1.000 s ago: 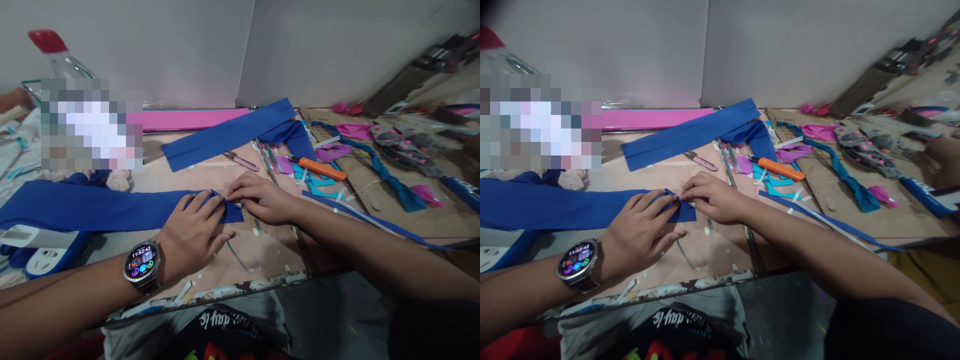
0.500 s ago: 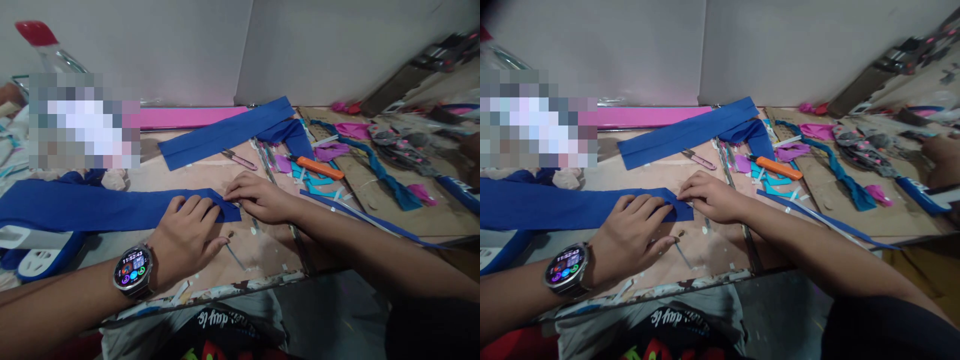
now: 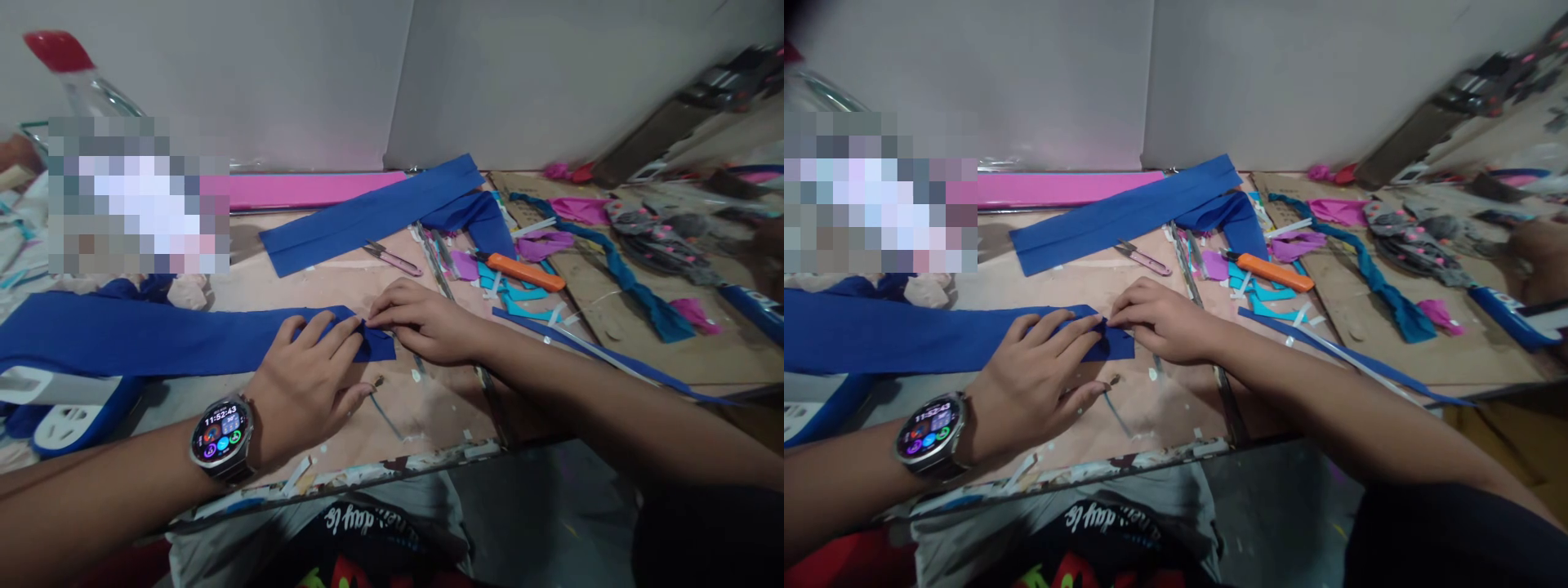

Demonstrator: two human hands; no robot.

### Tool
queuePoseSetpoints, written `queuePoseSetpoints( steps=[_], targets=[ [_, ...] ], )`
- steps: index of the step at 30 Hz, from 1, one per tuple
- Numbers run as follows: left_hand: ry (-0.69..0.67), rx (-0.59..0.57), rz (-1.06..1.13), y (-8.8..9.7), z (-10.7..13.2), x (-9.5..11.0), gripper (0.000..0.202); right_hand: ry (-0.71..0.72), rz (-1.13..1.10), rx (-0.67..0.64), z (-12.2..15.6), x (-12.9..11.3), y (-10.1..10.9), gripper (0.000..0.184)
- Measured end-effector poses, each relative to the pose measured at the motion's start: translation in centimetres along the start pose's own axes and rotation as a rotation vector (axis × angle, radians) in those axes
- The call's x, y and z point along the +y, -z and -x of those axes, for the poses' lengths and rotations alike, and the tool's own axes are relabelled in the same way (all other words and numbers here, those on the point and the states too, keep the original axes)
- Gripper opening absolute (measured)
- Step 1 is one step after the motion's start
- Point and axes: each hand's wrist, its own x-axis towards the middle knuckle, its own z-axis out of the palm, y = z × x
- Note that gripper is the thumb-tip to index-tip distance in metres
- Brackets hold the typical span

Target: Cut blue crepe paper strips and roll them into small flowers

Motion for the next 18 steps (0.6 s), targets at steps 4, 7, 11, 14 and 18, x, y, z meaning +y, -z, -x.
queuePoseSetpoints(
  steps=[4,7,11,14,18],
  targets=[
    [0.011,0.008,0.028,-0.41,0.01,-0.16,0.053,0.014,-0.001,0.010,0.04,0.11,-0.08,0.034],
    [0.012,0.003,0.036,-0.57,-0.07,-0.22,0.058,0.013,0.003,0.001,0.00,0.08,-0.06,0.035],
    [0.021,-0.001,0.038,-0.68,-0.12,-0.24,0.060,0.034,0.013,-0.003,-0.06,-0.10,0.10,0.036],
    [0.027,-0.003,0.041,-0.72,-0.10,-0.25,0.060,0.063,0.020,-0.015,-0.07,-0.23,0.29,0.040],
    [0.043,-0.018,0.042,-0.74,-0.09,-0.29,0.060,0.079,0.006,-0.046,-0.06,-0.39,0.54,0.042]
  ],
)
